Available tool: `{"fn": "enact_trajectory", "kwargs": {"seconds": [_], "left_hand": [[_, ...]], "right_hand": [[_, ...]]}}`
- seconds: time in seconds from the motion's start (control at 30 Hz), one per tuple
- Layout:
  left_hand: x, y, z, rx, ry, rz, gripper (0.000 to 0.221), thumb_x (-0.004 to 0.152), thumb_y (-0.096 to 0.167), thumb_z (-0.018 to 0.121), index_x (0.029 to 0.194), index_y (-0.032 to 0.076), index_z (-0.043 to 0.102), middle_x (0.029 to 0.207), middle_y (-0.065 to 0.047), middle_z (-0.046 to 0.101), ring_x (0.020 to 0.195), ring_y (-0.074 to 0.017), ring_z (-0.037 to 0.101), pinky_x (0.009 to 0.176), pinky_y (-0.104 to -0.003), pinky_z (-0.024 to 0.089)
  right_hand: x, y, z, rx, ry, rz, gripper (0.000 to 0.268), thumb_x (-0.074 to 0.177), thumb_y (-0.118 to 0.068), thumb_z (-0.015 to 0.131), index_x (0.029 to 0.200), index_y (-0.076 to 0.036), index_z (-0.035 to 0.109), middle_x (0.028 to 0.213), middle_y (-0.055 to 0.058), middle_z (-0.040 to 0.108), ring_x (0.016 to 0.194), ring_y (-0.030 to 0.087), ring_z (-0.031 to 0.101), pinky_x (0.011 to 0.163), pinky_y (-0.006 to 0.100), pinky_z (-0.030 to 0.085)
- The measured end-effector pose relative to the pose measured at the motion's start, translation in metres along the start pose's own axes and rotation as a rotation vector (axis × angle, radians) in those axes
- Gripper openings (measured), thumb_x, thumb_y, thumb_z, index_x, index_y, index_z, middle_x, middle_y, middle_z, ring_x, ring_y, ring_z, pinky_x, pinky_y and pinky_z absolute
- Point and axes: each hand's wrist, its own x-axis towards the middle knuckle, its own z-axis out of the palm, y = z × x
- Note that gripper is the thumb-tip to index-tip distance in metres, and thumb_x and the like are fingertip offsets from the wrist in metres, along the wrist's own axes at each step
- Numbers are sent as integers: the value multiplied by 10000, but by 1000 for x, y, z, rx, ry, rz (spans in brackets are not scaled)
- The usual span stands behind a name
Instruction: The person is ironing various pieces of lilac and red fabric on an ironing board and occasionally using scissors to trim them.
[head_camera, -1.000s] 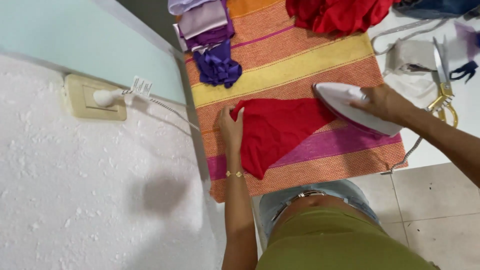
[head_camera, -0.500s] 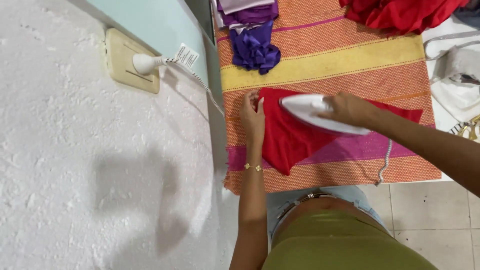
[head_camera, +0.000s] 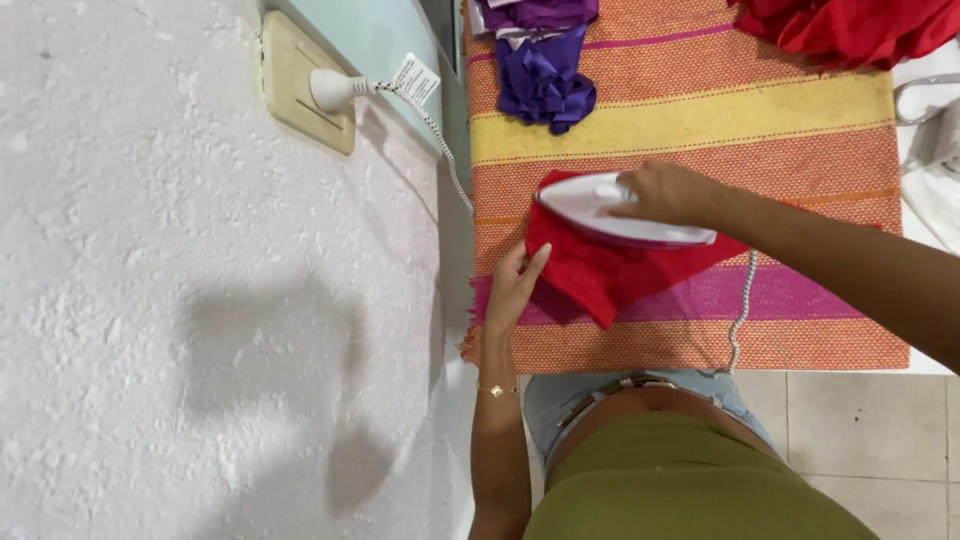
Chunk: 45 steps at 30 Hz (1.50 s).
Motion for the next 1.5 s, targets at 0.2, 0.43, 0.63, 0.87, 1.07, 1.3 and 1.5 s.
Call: {"fn": "enact_trajectory", "kwargs": {"seconds": [0.2,0.43,0.63,0.87,1.07,1.3,1.5], "left_hand": [[-61,99,-16,-371,-71,-99,733,1028,399,794,1618,63,520,1356,-175,693,1217,-260,670,1046,-423,577],[-135,112,-61,401,10,-513,728,978,400,788,1579,86,522,1360,-320,720,1312,-479,684,1108,-582,540],[-139,75,-53,249,250,-475,468,1008,294,792,1357,68,576,1065,-213,824,944,-353,806,809,-439,638],[-144,44,-56,182,265,-400,459,1039,252,757,1359,36,507,992,-180,792,847,-294,765,693,-384,603],[-137,56,-54,208,225,-447,552,1027,262,783,1414,34,462,1005,-170,778,859,-271,770,692,-364,634],[-136,90,-44,377,415,-458,508,1055,331,726,1434,44,548,1191,-222,745,1101,-369,750,882,-443,620],[-91,95,-10,361,775,137,334,1146,328,569,1363,95,670,1244,-133,696,1239,-324,671,1090,-437,521]], "right_hand": [[4,-4,-17,64,84,80,700,970,-701,686,1073,-18,797,953,283,806,1029,483,783,918,549,641],[-5,-13,-3,46,1,52,687,980,-664,676,1164,-15,802,1029,275,823,1084,473,785,963,572,626],[-73,-85,62,-35,-236,-69,687,1003,-724,552,1271,-114,719,1078,220,818,1056,431,803,936,565,652],[-15,-69,10,158,84,155,705,1046,-633,624,1239,29,769,1121,346,792,1079,540,767,922,602,632],[-36,-114,42,99,-119,-11,693,1010,-670,605,1312,-62,744,1147,257,798,1081,463,794,911,566,665],[-21,-108,27,211,62,205,724,1006,-654,618,1252,9,774,1139,312,792,1090,512,774,904,607,647],[-19,-81,47,154,25,169,699,1007,-665,614,1245,-27,769,1119,284,798,1076,494,787,897,608,655]]}}
